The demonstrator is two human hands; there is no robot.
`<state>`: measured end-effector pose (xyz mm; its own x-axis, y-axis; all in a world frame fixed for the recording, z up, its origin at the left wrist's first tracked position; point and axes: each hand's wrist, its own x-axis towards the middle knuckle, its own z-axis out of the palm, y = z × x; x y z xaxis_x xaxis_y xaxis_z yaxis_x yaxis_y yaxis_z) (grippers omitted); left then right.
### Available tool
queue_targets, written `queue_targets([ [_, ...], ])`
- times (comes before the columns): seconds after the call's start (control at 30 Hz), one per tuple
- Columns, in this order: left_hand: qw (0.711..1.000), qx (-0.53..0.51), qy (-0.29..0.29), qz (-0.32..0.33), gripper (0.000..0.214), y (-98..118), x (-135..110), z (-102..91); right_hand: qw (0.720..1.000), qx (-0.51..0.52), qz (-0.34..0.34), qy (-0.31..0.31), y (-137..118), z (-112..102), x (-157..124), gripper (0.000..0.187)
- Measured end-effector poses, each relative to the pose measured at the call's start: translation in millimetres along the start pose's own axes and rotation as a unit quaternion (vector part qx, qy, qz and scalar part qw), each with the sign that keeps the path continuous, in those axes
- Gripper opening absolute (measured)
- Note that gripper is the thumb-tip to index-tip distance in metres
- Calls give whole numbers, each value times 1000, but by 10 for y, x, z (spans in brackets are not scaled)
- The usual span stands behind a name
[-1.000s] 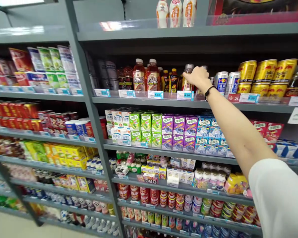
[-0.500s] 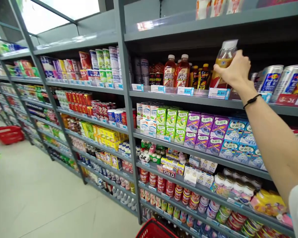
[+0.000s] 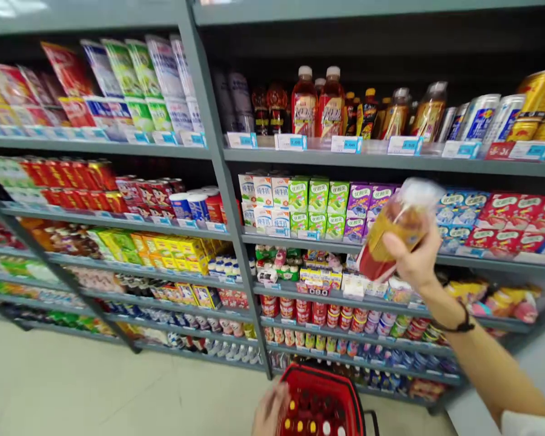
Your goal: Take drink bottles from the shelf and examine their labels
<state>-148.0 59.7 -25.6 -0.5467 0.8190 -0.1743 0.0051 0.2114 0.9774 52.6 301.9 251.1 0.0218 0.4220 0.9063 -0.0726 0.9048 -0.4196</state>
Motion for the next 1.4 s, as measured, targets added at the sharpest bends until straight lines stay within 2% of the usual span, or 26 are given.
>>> queue_targets([
  [0.07,996,-34,-65,50,66,90,144,-31,995,12,92,-26,-135,86,-713,56],
  [0.1,987,-66,-108,96,66,180,179,-26,990,26,133,-46,-211,136,-1010,56],
  [0.17,961,-132,-189,150,59,399,179,19,968,89,215,-90,-373,246,-1461,56],
  [0.23,916,-218,-272,198,68,576,115,99,935,175,286,-117,-531,343,-1737,56],
  [0.3,877,-277,-349,180,82,634,33,179,901,242,335,-134,-667,406,-1884,55],
  [0.37,860,-307,-374,160,88,583,-22,221,886,256,360,-140,-770,430,-1965,56],
  [0.43,871,-304,-345,174,81,489,-24,211,898,211,363,-134,-844,430,-2030,59],
  [0.53,912,-234,-243,233,73,412,51,115,927,115,338,-118,-924,439,-2147,66],
  [0.63,933,-126,-149,303,74,459,132,-34,927,95,341,-126,-979,496,-2269,62],
  [0.77,920,-11,-58,387,78,553,149,-243,912,126,360,-148,-1036,623,-2349,44],
  [0.87,896,28,2,443,84,569,123,-387,907,147,356,-169,-1090,705,-2366,41],
  [1.0,872,36,10,488,84,554,101,-534,915,134,332,-188,-1154,772,-2437,41],
  [1.13,877,36,13,480,82,531,72,-613,912,117,339,-198,-1174,834,-2485,44],
  [1.27,918,12,-4,396,79,536,7,-633,904,96,363,-203,-1134,904,-2433,66],
  [1.4,950,-85,-107,280,79,572,-70,-607,903,95,363,-210,-1052,951,-2400,79],
])
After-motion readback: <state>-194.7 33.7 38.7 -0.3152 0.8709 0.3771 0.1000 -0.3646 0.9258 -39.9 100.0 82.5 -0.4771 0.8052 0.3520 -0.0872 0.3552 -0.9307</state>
